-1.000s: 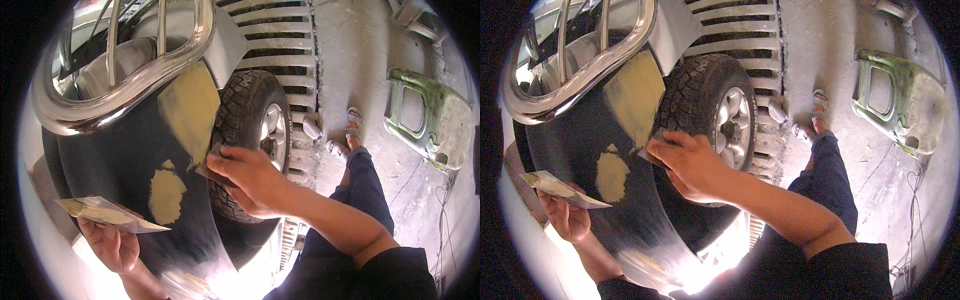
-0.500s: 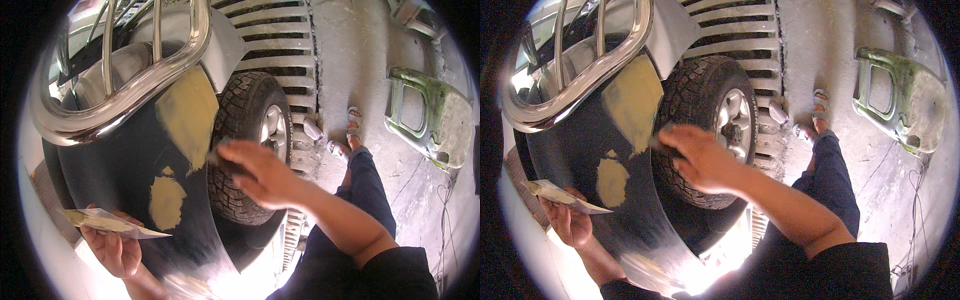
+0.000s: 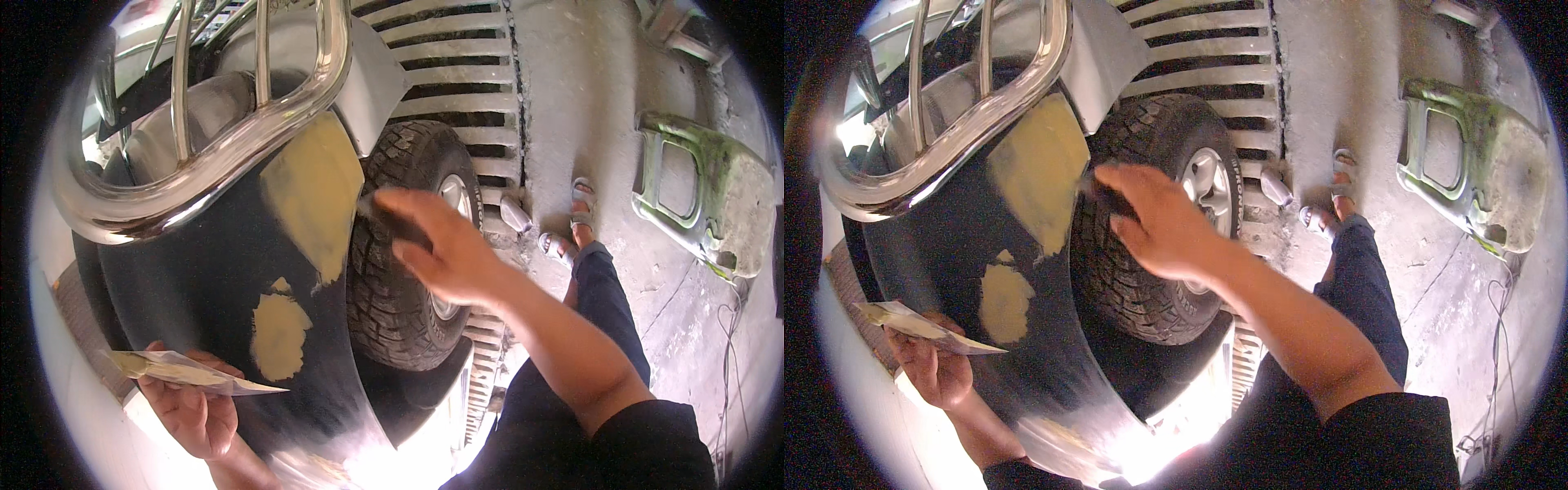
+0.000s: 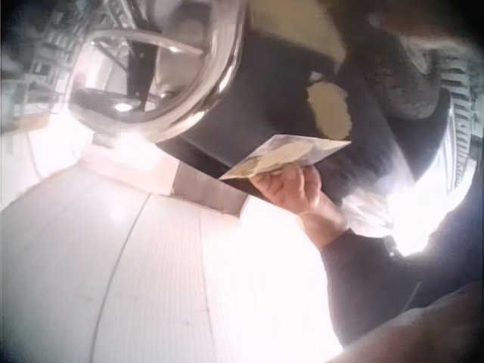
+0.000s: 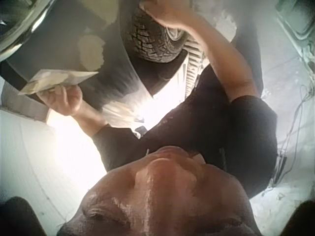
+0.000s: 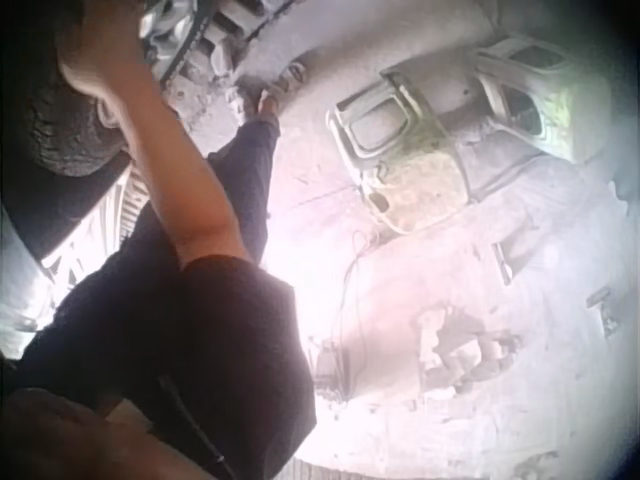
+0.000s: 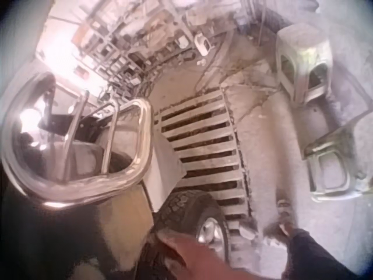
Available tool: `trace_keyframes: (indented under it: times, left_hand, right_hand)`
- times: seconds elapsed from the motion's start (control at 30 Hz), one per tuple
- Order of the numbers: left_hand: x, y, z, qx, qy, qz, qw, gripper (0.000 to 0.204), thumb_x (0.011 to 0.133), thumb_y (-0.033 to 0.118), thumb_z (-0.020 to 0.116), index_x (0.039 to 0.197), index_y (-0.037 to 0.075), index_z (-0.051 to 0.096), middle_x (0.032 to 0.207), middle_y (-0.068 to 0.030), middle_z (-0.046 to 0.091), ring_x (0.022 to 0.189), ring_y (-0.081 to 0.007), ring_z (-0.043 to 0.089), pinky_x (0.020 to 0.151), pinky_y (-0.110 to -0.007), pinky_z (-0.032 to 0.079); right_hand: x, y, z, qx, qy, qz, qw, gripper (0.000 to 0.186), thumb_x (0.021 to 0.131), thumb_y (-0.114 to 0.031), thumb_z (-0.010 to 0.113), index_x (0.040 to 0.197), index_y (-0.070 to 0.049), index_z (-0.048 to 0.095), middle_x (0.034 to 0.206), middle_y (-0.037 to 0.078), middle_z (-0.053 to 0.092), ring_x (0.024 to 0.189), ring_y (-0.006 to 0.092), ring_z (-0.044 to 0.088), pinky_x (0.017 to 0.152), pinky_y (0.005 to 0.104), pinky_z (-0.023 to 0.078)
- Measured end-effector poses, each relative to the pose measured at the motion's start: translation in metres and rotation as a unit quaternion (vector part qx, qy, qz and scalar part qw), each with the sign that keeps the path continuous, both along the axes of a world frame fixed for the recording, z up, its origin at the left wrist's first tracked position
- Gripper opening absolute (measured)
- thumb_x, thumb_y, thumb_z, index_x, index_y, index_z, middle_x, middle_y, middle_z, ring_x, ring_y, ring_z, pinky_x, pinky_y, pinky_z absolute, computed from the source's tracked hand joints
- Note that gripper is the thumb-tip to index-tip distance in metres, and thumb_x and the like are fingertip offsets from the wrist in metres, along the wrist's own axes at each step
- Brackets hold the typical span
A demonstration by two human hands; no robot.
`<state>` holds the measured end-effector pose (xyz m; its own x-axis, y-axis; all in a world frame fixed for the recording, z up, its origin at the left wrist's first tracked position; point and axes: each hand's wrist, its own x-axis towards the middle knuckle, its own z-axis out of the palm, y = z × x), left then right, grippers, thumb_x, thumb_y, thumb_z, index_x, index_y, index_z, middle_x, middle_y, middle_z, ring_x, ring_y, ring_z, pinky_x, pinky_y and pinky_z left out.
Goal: The person applies beige body filler to the front fender and rear bumper of a dark-colored car using a metal spreader. They smooth the filler over several spots on the fender, then move to the rear bumper and continue applying and smoothing the material.
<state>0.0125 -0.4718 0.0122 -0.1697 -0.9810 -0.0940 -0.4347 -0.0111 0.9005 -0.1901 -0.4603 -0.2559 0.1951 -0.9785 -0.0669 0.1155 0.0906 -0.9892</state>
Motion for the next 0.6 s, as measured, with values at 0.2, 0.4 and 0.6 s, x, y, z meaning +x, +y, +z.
trace_keyframes:
  times: [0.2,0.4,0.6]
  left_hand:
    - [0.002,-0.002,-0.001,-0.003,-0.016,-0.006,1.0,0.052,0.09,0.005,0.055,0.136,0.003,0.033,0.109,-0.019,0.058,0.089,-0.0248,0.063,0.075,-0.038,0.057]
    - [0.01,0.004,0.004,-0.002,-0.025,0.023,0.999,0.056,0.086,0.002,0.052,0.138,-0.003,0.031,0.122,-0.0115,0.05,0.088,-0.0229,0.053,0.069,-0.034,0.051]
    - [0.003,0.004,0.001,0.002,-0.005,-0.016,1.0,0.057,0.086,0.0,0.051,0.14,-0.001,0.031,0.115,-0.0095,0.053,0.088,-0.0202,0.049,0.072,-0.03,0.048]
  right_hand:
    - [-0.012,-0.045,-0.006,-0.202,0.072,-0.065,0.974,0.05,0.078,-0.005,0.065,0.125,-0.004,0.05,0.123,0.018,0.057,0.119,0.0368,0.05,0.099,0.0468,0.042]
    - [-0.019,-0.099,-0.013,-0.296,0.06,-0.031,0.953,0.049,0.077,-0.006,0.067,0.123,-0.005,0.052,0.117,0.016,0.059,0.111,0.035,0.056,0.092,0.045,0.047]
    - [-0.023,-0.12,-0.007,-0.291,0.068,0.042,0.953,0.045,0.08,-0.006,0.065,0.123,-0.009,0.053,0.116,0.015,0.06,0.111,0.0341,0.056,0.093,0.0438,0.046]
